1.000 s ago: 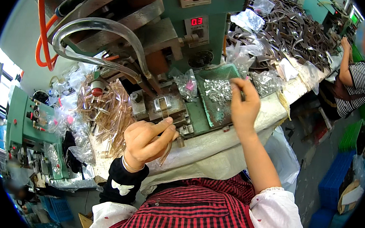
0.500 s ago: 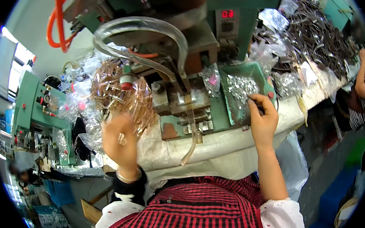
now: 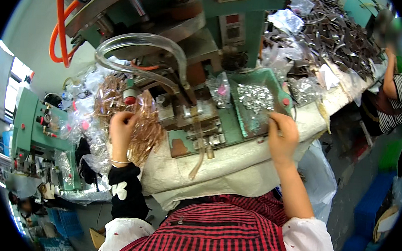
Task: The person repeatedly picks small metallic components from a tray and places them into a press machine, then removes the processed items. The hands work continuously with the machine and a container of parts.
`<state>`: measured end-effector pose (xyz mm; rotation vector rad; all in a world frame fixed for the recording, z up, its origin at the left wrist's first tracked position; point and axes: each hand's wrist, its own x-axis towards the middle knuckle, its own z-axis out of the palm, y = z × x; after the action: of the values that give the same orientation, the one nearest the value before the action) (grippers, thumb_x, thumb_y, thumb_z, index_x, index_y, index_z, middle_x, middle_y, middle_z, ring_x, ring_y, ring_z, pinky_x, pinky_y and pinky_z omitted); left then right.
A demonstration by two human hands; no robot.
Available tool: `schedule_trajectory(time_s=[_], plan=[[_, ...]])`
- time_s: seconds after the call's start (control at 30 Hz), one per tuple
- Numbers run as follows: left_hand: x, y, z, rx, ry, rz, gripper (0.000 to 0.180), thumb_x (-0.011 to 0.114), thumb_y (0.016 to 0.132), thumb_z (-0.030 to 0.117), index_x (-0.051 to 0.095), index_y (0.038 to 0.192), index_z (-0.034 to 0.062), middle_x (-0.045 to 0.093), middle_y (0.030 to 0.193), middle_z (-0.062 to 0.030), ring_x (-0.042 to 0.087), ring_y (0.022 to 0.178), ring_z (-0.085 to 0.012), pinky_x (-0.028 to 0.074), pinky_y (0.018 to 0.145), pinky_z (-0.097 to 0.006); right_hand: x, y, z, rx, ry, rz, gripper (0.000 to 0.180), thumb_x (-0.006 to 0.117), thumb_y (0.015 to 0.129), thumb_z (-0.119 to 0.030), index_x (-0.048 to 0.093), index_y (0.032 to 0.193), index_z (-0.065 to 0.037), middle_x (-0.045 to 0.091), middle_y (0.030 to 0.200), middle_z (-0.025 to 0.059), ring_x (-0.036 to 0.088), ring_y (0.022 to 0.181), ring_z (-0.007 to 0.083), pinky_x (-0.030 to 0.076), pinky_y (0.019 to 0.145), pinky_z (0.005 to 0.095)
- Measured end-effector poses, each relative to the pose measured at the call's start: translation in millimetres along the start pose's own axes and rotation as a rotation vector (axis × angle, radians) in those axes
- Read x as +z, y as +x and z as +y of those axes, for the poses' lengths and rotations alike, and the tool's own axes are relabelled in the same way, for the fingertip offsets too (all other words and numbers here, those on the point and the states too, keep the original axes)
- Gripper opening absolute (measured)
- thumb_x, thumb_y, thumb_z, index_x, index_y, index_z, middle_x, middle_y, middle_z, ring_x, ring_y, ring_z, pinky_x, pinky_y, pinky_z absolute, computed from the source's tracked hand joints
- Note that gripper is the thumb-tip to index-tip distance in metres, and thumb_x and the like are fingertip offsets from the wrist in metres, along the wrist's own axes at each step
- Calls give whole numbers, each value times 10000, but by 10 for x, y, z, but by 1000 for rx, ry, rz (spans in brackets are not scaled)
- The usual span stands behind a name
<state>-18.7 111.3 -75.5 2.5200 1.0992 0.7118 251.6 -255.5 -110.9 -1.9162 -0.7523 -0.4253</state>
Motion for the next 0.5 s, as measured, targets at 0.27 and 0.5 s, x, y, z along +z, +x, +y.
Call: schedule_trajectory(time_s=[0.27,0.5], plan=[[352,-278,-68,69,193,144,81,785,777,136,756,826,78,663,888,-83,607,893,-307,489,806,-417,-140,81,-641,83,218,-148,173,716,856,5,729,1028,-9,728,980,127,694,901,245,523,823,327],[-49,-244,257,88,-202,297,113,752,898,142,766,954,44,678,749,-59,604,619,-184,449,582,-285,772,514,-1250,179,782,-202,308,697,879,21,636,1180,42,709,1023,90,665,938,144,519,862,276]])
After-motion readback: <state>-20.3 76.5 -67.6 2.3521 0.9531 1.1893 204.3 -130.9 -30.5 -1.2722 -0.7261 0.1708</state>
